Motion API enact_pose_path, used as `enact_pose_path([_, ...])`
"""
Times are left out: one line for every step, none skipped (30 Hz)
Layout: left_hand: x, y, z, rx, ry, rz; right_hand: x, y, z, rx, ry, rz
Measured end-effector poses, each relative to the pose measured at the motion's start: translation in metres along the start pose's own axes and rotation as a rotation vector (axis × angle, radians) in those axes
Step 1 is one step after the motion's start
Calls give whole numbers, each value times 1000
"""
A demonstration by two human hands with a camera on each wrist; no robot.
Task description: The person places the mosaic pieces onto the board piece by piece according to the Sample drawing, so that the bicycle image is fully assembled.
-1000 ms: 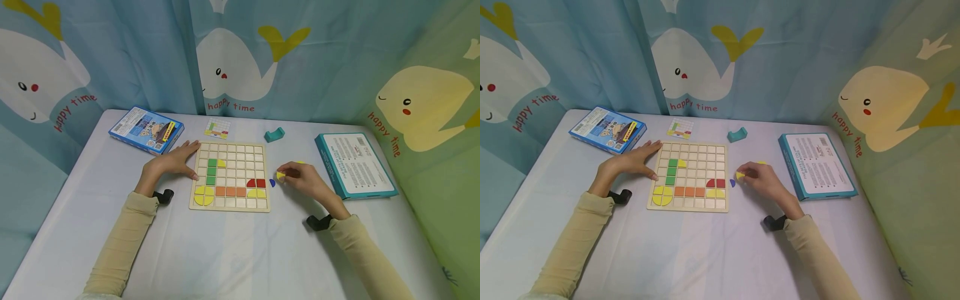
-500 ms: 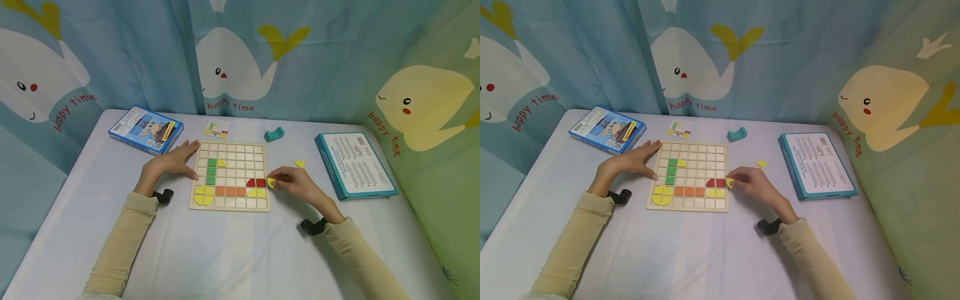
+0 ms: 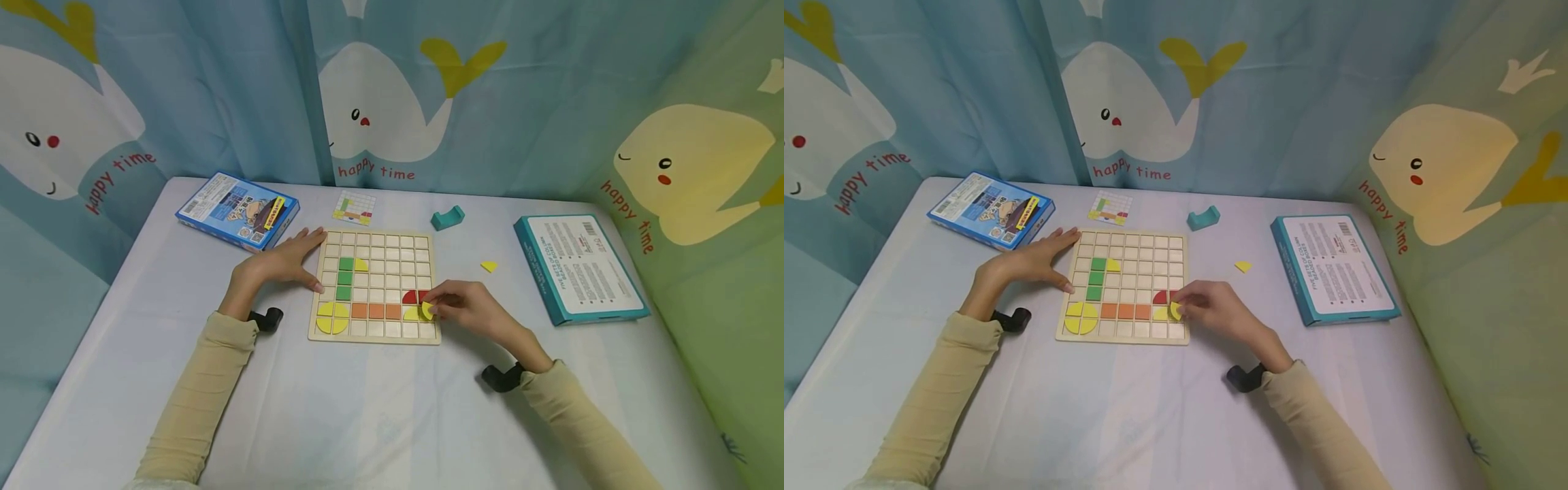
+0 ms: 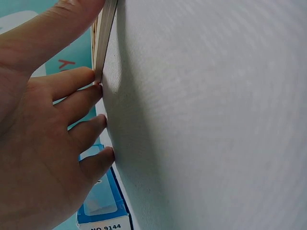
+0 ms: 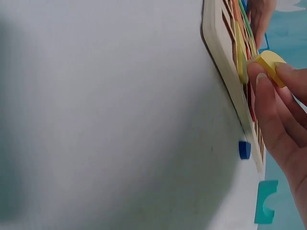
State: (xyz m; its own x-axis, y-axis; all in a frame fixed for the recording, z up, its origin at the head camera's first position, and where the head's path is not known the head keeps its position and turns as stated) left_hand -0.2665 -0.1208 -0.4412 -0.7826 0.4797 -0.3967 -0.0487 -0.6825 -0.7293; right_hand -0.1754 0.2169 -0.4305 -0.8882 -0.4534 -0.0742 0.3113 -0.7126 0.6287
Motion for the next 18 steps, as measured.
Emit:
enact_pose_path([0,0,0,0,1,1,0,1,-1,3,2,10])
enact_pose_path([0,0,0,0,1,1,0,2,-2,4,6,17])
enact_pose_path([0,0,0,-1,2,2,0,4,-4,7,10,25])
enact_pose_path([0,1,0,-2,2,-1,1,5,-5,17,16,33])
enact_pose_path([1,1,0,-4,2,-4,1,7,-6,27,21,44])
enact_pose_path([1,2,0,-6,2,-9,1,9,-7,35,27,54])
enact_pose_path([2,3,0,-9,2,-13,1,11,-8,40,33,65])
enact_pose_path([2,4,0,-10,1,-16,1,13,-9,48,41,72])
enact_pose_path([2,4,1,-12,1,-19,0,15,-11,55,47,82])
enact_pose_path([3,5,1,-13,2,-24,0,16,-12,58,50,92])
enact_pose_path([3,5,1,-13,2,-26,0,18,-13,52,50,103])
enact_pose_path([3,5,1,-13,3,-26,0,20,-15,43,48,115])
enact_pose_path([3,5,0,-13,3,-25,0,21,-16,33,44,131])
enact_pose_path([3,5,0,-13,3,-25,0,22,-18,17,38,144])
enact_pose_path([3,5,0,-12,3,-27,0,23,-19,-1,31,160])
enact_pose_path([3,4,0,-11,4,-29,0,24,-20,-21,24,173])
enact_pose_path([3,4,0,-11,4,-28,0,26,-21,-45,17,190])
enact_pose_path([3,4,0,-11,4,-28,0,26,-22,-69,11,203])
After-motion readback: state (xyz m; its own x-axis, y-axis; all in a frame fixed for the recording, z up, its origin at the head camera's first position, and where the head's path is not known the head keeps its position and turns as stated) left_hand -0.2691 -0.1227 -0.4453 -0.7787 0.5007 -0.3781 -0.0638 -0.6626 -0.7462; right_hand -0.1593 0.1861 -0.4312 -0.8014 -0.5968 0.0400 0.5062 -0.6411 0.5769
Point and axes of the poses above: each hand's wrist, its own x-axis towards the middle knuckle, its own z-axis out of the back of the hand, y = z × x, the point moved 4 cm from there along x, towards the middle knuckle, and after that the axes turned 13 degrees about -x, right-handed, at the moved point
